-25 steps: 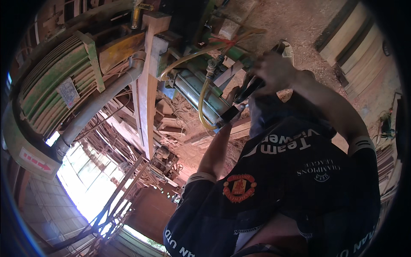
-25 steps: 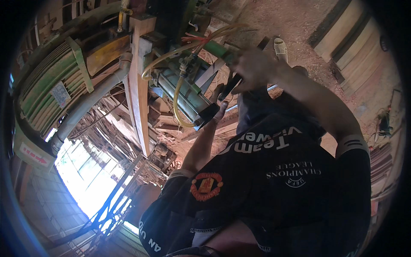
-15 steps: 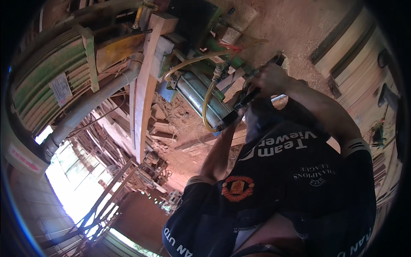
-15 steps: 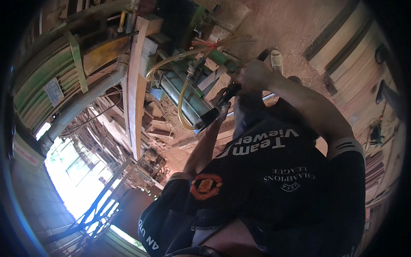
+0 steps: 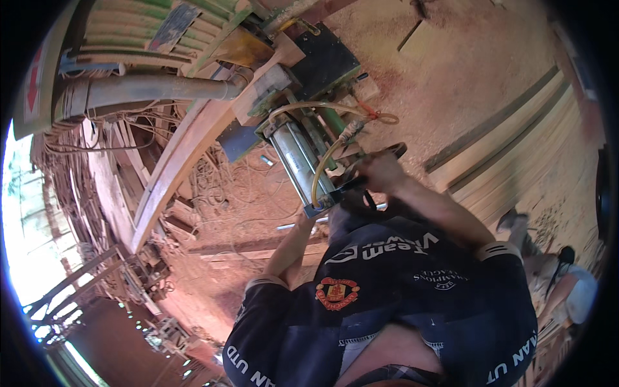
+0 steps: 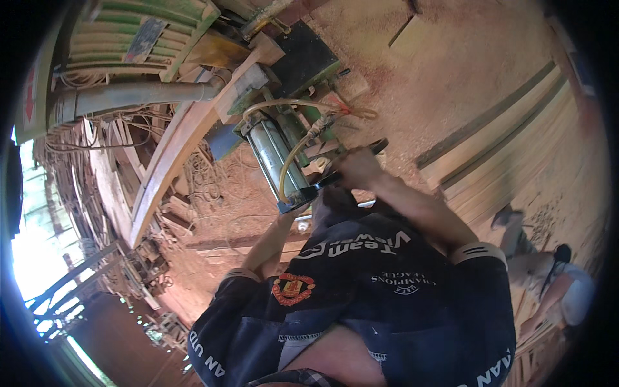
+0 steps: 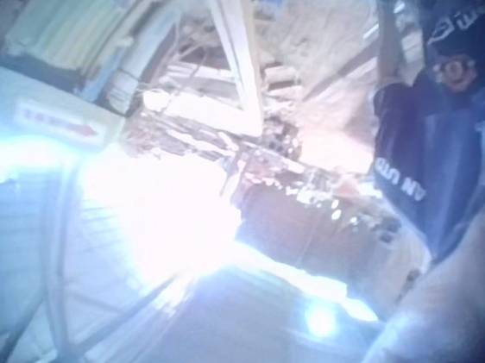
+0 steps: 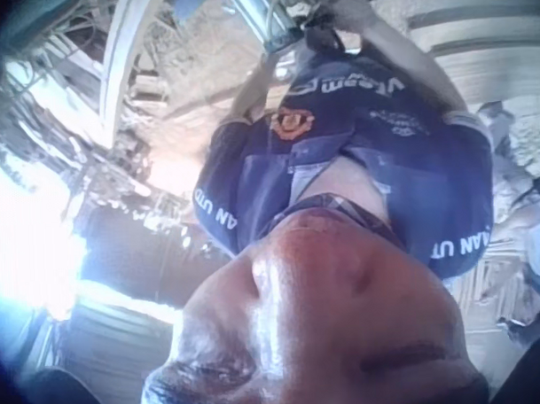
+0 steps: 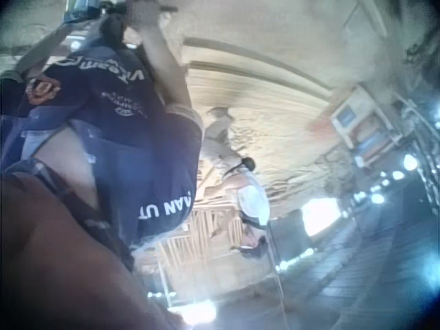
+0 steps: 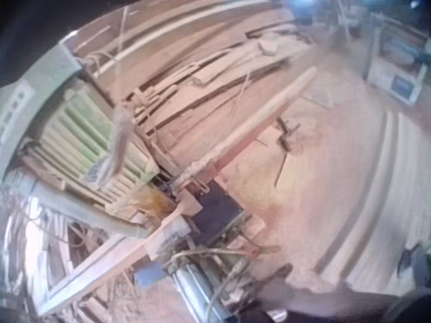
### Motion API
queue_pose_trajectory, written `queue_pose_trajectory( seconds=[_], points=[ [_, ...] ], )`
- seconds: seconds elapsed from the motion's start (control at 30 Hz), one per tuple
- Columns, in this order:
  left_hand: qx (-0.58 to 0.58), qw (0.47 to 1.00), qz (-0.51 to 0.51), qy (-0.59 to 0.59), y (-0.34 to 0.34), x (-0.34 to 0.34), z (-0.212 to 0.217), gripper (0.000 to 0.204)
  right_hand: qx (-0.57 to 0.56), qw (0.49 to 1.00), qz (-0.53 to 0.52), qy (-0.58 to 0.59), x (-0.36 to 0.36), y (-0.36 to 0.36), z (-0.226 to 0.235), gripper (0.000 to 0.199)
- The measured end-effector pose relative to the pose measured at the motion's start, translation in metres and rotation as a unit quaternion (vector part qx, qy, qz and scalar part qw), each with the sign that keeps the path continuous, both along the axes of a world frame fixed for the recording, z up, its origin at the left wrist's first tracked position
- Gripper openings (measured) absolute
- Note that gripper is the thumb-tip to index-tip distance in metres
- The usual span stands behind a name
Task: The person operates a woodworking machine, likely a jointer or planer, to process a long wooden plank. They measure the setup with a tape measure, adjust the machine using a handwheel, and feed the plank through the machine multiple times. The person also uses a spray bottle to apply liquid to the plank during the process.
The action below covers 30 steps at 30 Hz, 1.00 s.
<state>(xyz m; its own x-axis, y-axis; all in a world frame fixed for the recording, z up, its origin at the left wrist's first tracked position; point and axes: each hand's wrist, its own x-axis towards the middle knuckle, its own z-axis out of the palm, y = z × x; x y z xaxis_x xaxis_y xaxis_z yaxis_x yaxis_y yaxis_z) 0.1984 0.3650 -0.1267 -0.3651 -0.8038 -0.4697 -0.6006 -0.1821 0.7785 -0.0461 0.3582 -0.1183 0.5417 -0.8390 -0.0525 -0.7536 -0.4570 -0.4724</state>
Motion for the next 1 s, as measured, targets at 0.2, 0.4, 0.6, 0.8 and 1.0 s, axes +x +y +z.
queue_pose_trajectory(
  seconds=[0.2, 0.4, 0.6, 0.8, 1.0],
  points=[
    [-0.013, 1.000, 0.018, 0.018, 0.002, 0.002, -0.012, 0.059, 0.158, 0.985, 0.029, 0.069, 0.027, -0.008, 0.021, 0.035],
    [-0.011, 0.999, 0.025, 0.022, 0.010, -0.002, -0.008, 0.059, 0.126, 0.990, 0.037, 0.045, 0.010, -0.008, 0.017, 0.037],
    [-0.010, 1.000, -0.002, 0.026, 0.012, -0.016, -0.012, 0.058, 0.056, 0.998, -0.013, -0.020, -0.019, -0.007, -0.033, 0.044],
    [0.004, 0.999, -0.012, 0.043, 0.011, -0.012, -0.007, 0.058, 0.065, 0.997, -0.006, -0.037, -0.037, -0.015, -0.045, 0.038],
    [0.012, 0.999, -0.021, 0.039, 0.001, 0.010, -0.004, 0.057, 0.058, 0.998, 0.007, -0.002, 0.008, -0.001, -0.001, 0.048]
  ],
)
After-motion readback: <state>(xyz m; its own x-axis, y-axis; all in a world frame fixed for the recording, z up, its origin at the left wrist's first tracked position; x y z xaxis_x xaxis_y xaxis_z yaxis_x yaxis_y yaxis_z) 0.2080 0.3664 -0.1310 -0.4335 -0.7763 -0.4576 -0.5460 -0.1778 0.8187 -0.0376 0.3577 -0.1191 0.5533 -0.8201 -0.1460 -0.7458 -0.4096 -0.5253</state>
